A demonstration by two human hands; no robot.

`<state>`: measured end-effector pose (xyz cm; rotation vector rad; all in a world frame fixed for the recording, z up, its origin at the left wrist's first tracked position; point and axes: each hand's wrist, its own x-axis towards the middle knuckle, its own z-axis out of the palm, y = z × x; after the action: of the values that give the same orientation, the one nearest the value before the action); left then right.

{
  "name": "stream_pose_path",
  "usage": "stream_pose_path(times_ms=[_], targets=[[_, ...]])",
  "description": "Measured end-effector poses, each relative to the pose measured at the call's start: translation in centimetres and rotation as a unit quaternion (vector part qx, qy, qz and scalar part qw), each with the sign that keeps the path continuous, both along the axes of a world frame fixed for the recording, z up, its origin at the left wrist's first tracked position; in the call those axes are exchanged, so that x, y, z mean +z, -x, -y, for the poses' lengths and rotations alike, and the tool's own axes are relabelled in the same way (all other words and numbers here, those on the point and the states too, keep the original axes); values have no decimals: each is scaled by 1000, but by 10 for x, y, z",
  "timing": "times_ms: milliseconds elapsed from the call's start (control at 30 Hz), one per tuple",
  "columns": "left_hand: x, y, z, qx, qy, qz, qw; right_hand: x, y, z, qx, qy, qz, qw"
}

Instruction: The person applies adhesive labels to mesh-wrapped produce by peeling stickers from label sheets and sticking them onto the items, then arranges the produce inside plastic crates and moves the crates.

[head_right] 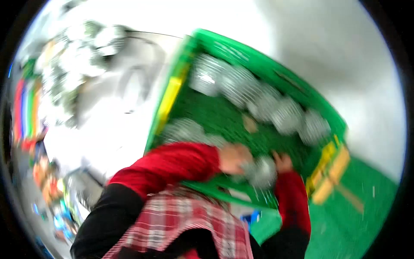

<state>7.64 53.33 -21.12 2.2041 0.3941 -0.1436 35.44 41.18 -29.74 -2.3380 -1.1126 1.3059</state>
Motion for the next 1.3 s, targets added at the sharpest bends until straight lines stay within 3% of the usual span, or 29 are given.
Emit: stream_pose_path(times_ms=[33,67,100,133,167,200,233,267,300,400,533,600,633,667,733,800,833,867,900,933,967,1033,1067,1100,1167,1200,1233,1267,1300], targets=[[25,6,-1,-56,-69,-92,992,-7,3,24,-68,7,-51,996],[29,15,14,-103,-120,-12,987,-16,7,44,-137,13,-97,986],[71,32,6,-17,-197,119,973,-40,7,58,-174,4,-93,980],[115,56,-20,97,-183,175,963,-46,12,39,-178,47,-54,981],[141,84,-41,232,-219,239,917,-33,11,38,-174,37,-59,982],[175,126,-67,329,-315,177,873,-13,11,35,-138,29,-64,988],[173,169,-85,494,-290,188,798,2,15,34,-102,22,-71,992],[188,216,-115,578,-442,160,667,-2,18,31,-98,7,-49,994],[194,271,-148,649,-431,188,598,-6,21,28,-94,-6,-26,995],[216,374,-260,805,-384,63,448,-24,14,24,-220,-126,70,965],[230,412,-311,907,-145,60,392,-3,34,0,-216,-211,74,950],[168,483,-335,855,-157,325,372,37,67,-24,-243,-200,79,946],[185,473,-309,854,-52,361,372,59,87,-22,-248,-197,79,945],[198,456,-270,843,53,390,367,83,104,-26,-278,-223,-38,934],[172,481,-218,669,258,536,446,128,131,-46,-250,-256,-218,908],[182,478,-192,587,268,589,486,188,170,-96,-116,-273,-320,900],[181,467,-187,611,287,571,467,230,190,-98,-152,-269,-372,875],[199,458,-181,634,304,550,451,282,216,-120,-97,-263,-382,880],[221,452,-166,622,284,561,466,323,244,-155,21,-347,-368,863],[257,436,-143,607,268,539,519,363,265,-200,167,-383,-267,869],[299,398,-135,524,309,503,614,379,276,-236,258,-483,-157,822],[323,272,-134,512,270,408,706,376,263,-274,325,-628,-84,702],[297,209,-130,471,269,363,758,355,237,-266,339,-636,-100,686],[246,148,-118,459,319,320,765,323,193,-245,343,-633,-75,690],[164,30,-81,369,456,220,779,262,78,-169,207,-447,-232,839],[141,-18,-63,286,537,164,776,249,25,-122,152,-342,-212,903],[110,-45,-56,250,509,117,815,218,-12,-91,46,-296,-339,892],[76,-63,-43,212,478,70,849,201,-42,-61,-23,-263,-375,889],[53,-78,-24,141,275,42,950,185,-61,-30,-71,-245,-308,917]])
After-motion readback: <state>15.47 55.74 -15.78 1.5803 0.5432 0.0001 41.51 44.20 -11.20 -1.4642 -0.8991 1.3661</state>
